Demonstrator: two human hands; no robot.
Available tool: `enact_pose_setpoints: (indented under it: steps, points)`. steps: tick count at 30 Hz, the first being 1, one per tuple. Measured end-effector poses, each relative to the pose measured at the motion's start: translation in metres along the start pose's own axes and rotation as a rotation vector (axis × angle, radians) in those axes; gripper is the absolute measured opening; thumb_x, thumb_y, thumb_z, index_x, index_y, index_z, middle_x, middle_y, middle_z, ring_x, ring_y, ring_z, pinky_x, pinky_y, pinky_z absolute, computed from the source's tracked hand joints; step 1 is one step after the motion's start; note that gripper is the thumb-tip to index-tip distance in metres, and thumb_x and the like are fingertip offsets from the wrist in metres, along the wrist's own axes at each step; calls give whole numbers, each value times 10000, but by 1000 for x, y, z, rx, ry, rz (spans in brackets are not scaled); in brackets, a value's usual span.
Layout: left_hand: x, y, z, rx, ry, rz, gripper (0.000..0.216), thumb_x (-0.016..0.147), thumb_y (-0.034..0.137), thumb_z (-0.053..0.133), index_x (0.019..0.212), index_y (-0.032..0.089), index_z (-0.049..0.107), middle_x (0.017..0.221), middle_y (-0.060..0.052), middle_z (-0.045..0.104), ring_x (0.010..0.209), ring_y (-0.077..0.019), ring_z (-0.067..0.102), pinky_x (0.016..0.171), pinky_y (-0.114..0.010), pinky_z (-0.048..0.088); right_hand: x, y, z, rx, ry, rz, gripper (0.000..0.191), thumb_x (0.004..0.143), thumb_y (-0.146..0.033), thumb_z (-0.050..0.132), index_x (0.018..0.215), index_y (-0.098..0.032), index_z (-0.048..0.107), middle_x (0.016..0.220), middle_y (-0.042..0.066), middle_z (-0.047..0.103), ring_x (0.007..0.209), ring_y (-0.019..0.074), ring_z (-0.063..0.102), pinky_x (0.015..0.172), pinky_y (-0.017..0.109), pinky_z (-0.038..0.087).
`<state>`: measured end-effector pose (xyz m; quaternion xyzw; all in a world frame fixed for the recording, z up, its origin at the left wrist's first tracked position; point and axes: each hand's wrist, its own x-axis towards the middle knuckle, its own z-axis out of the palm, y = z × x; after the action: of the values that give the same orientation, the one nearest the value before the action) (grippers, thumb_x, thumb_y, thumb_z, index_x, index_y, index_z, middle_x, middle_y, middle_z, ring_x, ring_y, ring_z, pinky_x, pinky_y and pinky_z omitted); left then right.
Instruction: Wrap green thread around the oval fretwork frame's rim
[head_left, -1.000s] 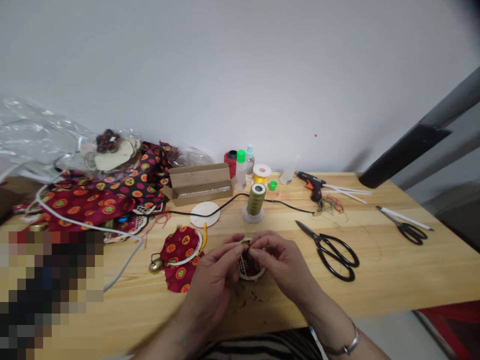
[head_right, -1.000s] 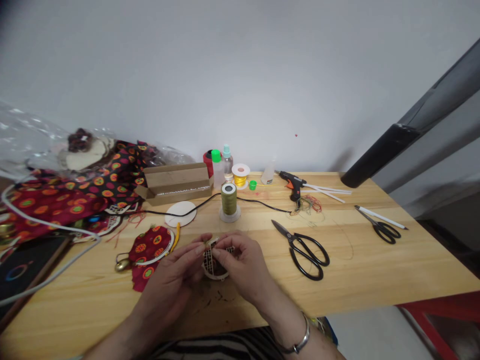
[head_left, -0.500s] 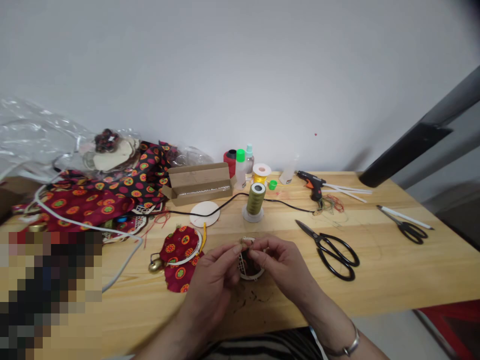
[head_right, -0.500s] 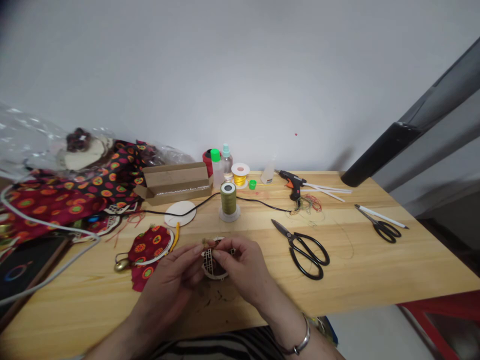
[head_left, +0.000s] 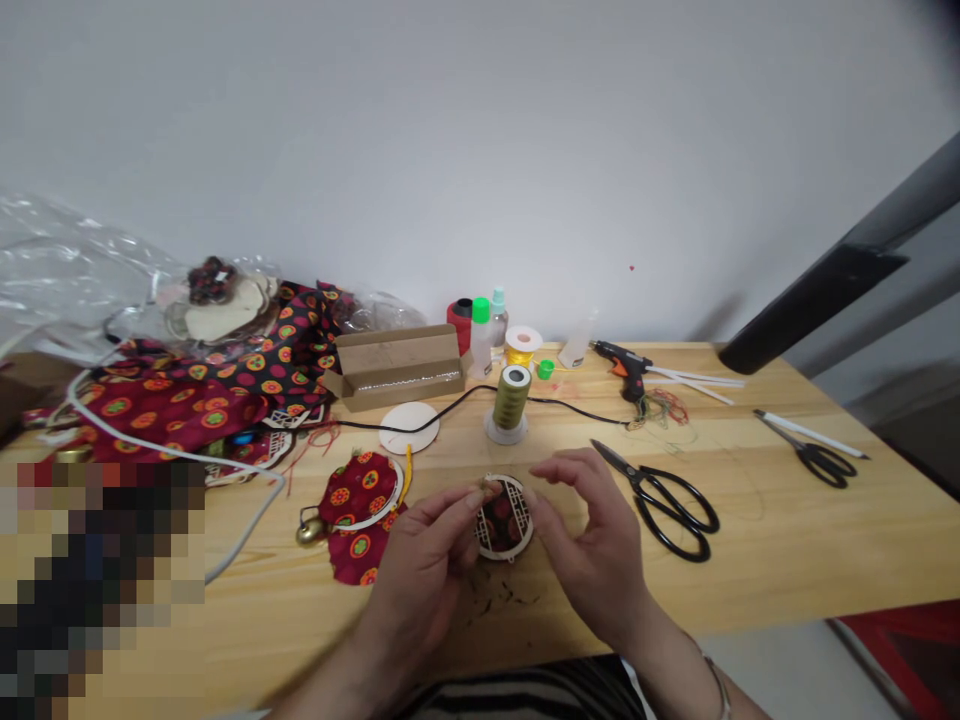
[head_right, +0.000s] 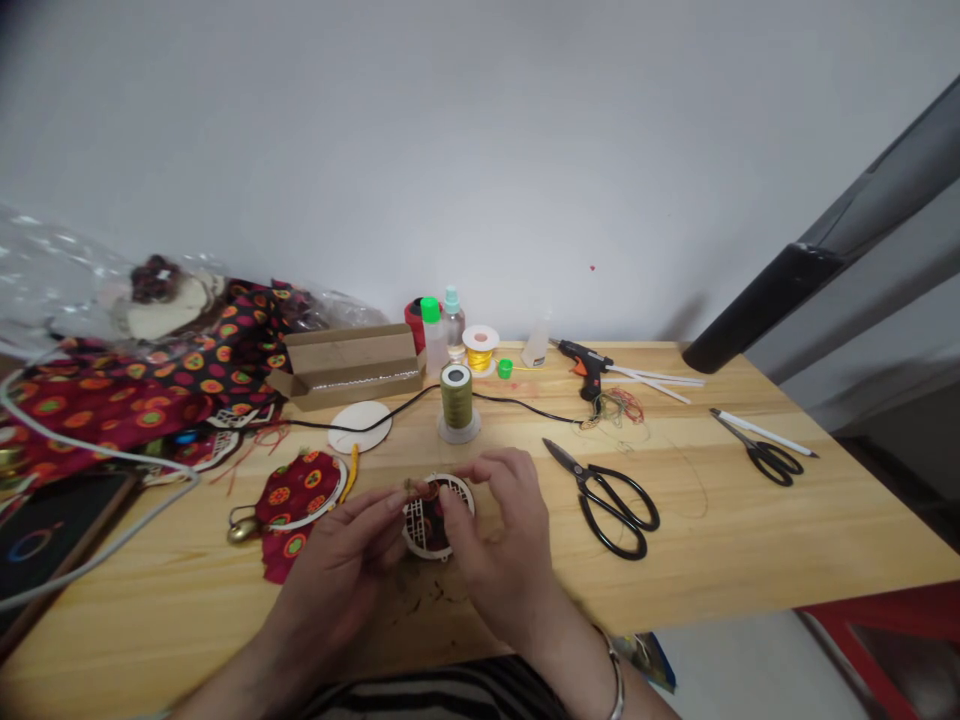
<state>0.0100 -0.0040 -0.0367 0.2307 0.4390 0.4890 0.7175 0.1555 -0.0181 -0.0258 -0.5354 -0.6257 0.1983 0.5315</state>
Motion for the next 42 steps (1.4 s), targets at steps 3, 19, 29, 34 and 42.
enact_pose_setpoints:
  steps: [3,19,29,34,42]
  points:
    - [1,0,1,2,-10,12,141,635,247,762,701,123,740,433,78,397,425,-43,232,394,-158,219,0,-4,4,-47,-48,-144,105,799,-113,582,815,-205,628,757,32,611,766,180,536,716,337,438]
    - [-1,-2,-3,169,20,140,122,654,248,752,746,170,767,605,5,667,535,-104,513,540,-206,410,-1,1,8,-178,-131,-173,150,841,-123,551,891,-209,663,789,48,663,784,202,527,705,384,414]
    - [-4,4,-1,269,40,209,100,629,247,761,701,178,765,813,-56,747,787,-201,631,706,-255,486,-2,2,9,-150,-139,-183,187,846,-121,542,935,-222,671,792,45,660,784,203,526,694,379,418]
    - [-4,4,-2,301,9,228,67,668,232,732,711,193,766,827,-43,746,795,-189,631,719,-240,483,-3,2,8,-129,-161,-155,185,842,-123,547,944,-211,674,798,50,655,797,205,528,701,379,422]
    - [-4,5,-3,371,32,264,50,662,208,722,687,196,764,825,-48,748,817,-204,636,749,-256,485,-2,-1,7,-52,-195,-114,186,839,-123,546,937,-228,664,814,47,650,806,199,542,709,370,439]
